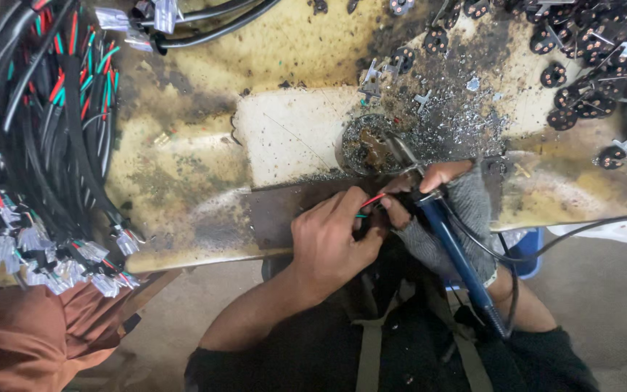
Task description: The person uses a soldering iron to attach connectors to the ends of multi-colored wires. They repeatedly pick up wires, apply heat to the connection points, and place the finished assemblies on the workbench.
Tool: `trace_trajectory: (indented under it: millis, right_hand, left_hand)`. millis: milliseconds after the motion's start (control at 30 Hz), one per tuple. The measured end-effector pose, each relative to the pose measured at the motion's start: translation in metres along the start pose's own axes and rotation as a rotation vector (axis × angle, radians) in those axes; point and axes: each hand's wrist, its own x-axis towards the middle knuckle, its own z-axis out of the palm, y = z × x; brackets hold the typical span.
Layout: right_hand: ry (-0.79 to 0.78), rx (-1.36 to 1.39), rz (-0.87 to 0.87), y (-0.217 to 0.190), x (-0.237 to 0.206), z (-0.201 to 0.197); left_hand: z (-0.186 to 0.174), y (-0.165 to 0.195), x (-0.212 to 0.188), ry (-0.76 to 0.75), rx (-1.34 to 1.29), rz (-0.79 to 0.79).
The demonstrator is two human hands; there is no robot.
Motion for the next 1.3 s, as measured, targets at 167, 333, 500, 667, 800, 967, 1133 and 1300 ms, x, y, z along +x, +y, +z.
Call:
trace_trajectory:
  millis: [167, 333, 500, 667, 800, 967, 1133, 1300]
  right_hand:
    - [-0.065, -0.131, 0.063, 0.017, -0.004, 0.002]
    - [-0.010, -0.107, 0.196, 0.024, -0.014, -0.004]
    - [-0.086, -0.351, 0.091, 0.005, -0.008, -0.013]
    - [-0.088, -0.522, 0.028, -0.012, 0.001, -0.011]
    - [0.063, 0.025, 0.065, -0.011, -0.006, -0.013]
    - [0.004, 0.349, 0.079, 0.013, -0.020, -0.021]
    - [-0.002, 0.035, -0.110, 0.047, -0.036, -0.013]
    - [-0.155, 0.006, -0.044, 0.040, -0.048, -0.024]
  left_hand:
    - [0.001, 0.003, -0.002, 0.228, -0.199, 0.128]
    - [0.004, 0.005, -0.004, 0.188, -0.107, 0.258]
    - [-0.004, 0.007, 0.002, 0.085, -0.037, 0.132]
    - [-0.005, 0.005, 0.022, 0.183, 0.119, -0.013]
    - [-0.001, 0.005, 0.031, 0.152, 0.167, -0.049]
    - [-0.004, 0.004, 0.029, -0.086, 0.050, -0.064]
    - [-0.002, 0.006, 0.006, 0.014, -0.029, 0.003]
    - [0.009, 0.001, -0.015, 0.188, -0.004, 0.110]
